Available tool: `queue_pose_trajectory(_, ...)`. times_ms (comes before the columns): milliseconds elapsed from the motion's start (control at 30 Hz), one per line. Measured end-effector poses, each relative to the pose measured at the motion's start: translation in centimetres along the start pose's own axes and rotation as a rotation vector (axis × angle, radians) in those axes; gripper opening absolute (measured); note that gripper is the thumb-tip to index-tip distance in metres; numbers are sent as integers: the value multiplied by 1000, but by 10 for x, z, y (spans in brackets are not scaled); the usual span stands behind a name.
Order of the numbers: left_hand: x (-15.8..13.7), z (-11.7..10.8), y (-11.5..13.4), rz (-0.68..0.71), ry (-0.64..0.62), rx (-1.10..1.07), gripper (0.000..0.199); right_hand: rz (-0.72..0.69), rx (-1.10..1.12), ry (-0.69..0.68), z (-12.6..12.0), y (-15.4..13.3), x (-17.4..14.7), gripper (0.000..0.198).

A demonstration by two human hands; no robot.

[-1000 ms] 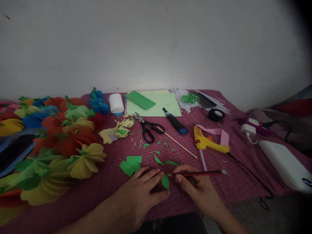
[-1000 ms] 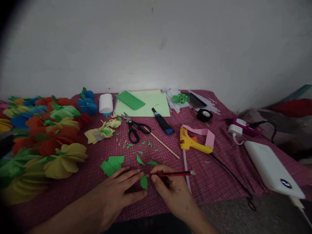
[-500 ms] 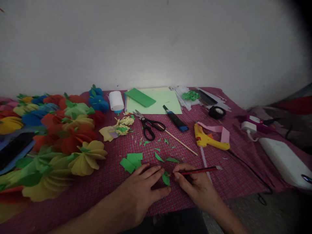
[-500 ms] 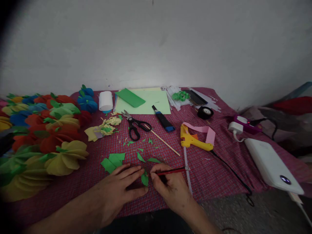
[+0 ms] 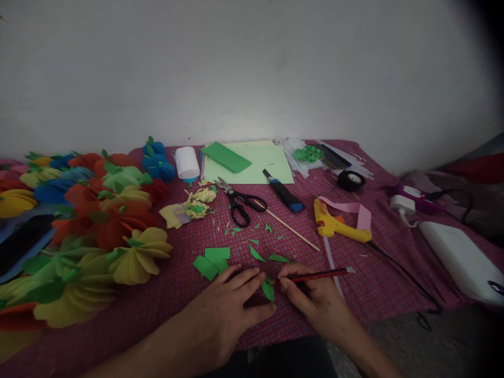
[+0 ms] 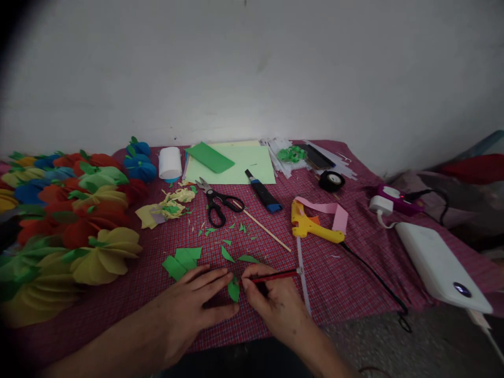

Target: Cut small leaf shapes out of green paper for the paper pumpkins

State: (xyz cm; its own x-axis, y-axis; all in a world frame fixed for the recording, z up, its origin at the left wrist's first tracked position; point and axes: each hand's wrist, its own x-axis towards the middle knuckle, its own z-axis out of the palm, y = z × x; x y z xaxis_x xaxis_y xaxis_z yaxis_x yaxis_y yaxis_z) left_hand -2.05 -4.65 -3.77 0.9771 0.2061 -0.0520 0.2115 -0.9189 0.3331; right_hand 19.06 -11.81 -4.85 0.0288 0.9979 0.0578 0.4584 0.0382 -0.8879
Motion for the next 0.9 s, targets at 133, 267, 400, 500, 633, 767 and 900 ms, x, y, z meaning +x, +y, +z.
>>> queue_pose_trajectory(133, 1, -9, 5, -51, -19, -49, 76, -7, 1, -10, 0, 0, 0, 15)
queue_pose_trajectory(267, 1, -13, 6, -84, -9, -116, 83, -12, 8, -15, 1, 3, 1, 13)
queue_pose_trajectory(400, 0, -9, 4, -85, -25, -124, 84, -25, 16, -20, 1, 5, 1, 13)
queue_pose_trajectory(500, 1, -6, 3, -89, -43, -123, 83, -20, 28, -18, 1, 5, 0, 12)
queue_pose_trajectory(633, 1, -6, 3, -96, -58, -134, 83, -11, 34, -18, 1, 5, 0, 11)
queue_pose_trajectory(767, 0, -7, 5, -85, -47, -134, 82, -12, 38, -27, 1, 5, 1, 11)
queue_pose_trajectory(900, 0, -6, 5, -97, -16, -133, 83, -17, 42, -20, 1, 5, 1, 11)
